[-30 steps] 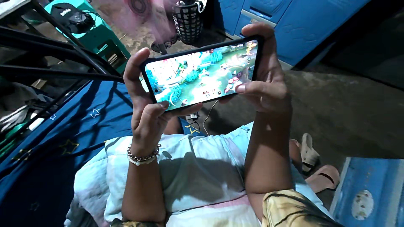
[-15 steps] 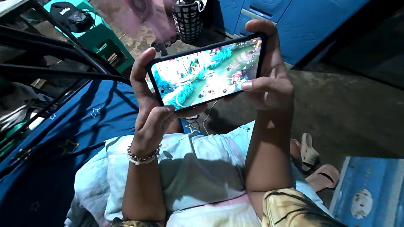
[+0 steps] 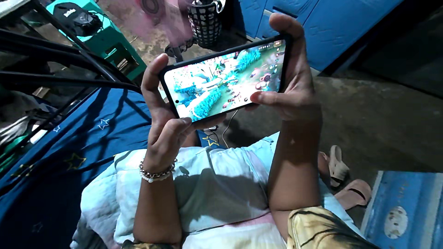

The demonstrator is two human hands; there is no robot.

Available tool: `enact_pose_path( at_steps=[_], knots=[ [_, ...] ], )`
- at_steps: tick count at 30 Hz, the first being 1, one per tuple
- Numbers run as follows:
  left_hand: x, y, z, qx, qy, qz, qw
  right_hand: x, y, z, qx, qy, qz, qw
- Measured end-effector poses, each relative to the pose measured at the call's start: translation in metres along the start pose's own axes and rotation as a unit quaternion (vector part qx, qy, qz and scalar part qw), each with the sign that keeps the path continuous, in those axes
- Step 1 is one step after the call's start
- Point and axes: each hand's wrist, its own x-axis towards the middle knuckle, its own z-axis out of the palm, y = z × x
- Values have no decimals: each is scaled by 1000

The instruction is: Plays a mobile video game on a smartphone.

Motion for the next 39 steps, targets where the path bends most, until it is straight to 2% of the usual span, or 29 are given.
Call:
enact_pose_path(
  at_steps=[11,39],
  knots=[
    [1,-1,1,-2,2,1,1000,-2,-5,-1,69,6,27,997],
    [1,-2,1,-18,3,0,1000,-2,-5,-1,80,13,31,996]
  ],
)
